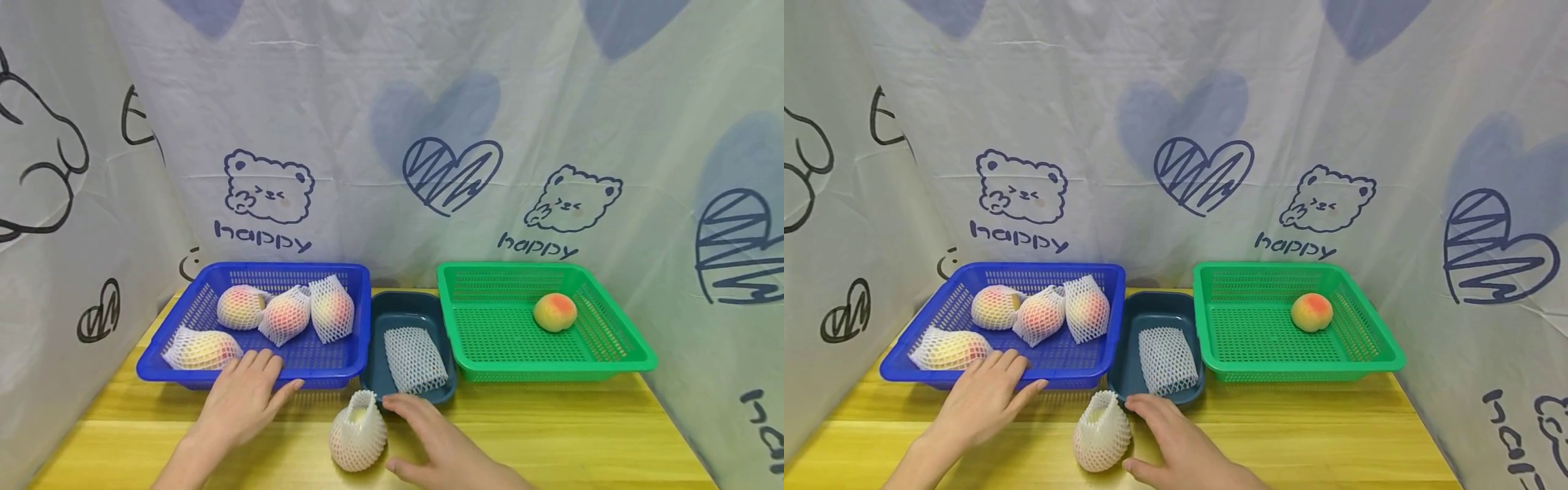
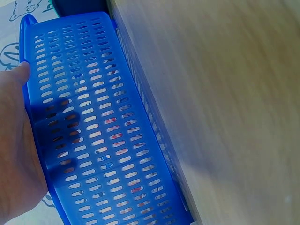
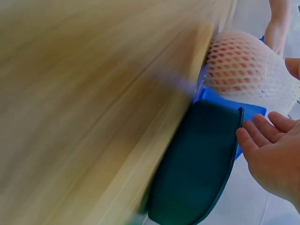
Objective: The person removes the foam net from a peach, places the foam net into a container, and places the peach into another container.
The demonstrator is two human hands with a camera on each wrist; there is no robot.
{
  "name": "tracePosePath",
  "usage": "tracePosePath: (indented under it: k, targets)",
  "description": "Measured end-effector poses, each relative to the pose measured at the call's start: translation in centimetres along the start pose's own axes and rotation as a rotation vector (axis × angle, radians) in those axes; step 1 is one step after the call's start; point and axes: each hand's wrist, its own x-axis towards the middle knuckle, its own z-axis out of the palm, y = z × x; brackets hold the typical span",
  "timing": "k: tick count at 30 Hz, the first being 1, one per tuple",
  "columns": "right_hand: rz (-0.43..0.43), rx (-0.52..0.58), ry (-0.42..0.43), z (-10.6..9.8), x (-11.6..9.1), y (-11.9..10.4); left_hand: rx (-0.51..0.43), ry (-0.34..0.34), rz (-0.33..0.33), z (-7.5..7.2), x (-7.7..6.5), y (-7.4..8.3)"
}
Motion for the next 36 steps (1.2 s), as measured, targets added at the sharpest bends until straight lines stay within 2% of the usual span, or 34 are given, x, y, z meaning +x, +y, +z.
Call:
tracePosePath:
  k: [4, 10, 13, 25, 30, 36]
  targets:
    - [-0.013, 0.004, -0.025, 0.3, 0.6, -0.3, 0.0, -0.001, -0.001, 0.0, 0.0, 0.0]
    - [0.101, 0.038, -0.138, 0.8, 1.7, -0.8, 0.001, -0.003, -0.002, 0.0, 0.0, -0.1]
    - [0.127, 0.042, -0.168, 0.9, 2.3, -1.0, 0.001, -0.004, -0.002, 0.0, 0.0, -0.1]
    - [0.126, 0.055, -0.152, 2.6, 4.7, -1.3, 0.002, 0.01, 0.0, 0.1, -0.1, -0.2]
    - [0.165, 0.151, -0.186, 3.2, 5.4, -1.0, 0.0, 0.015, 0.002, 0.2, -0.1, -0.1]
    - [0.157, 0.278, -0.172, 3.8, 5.8, -0.4, -0.001, 0.011, -0.001, 0.1, -0.1, -0.1]
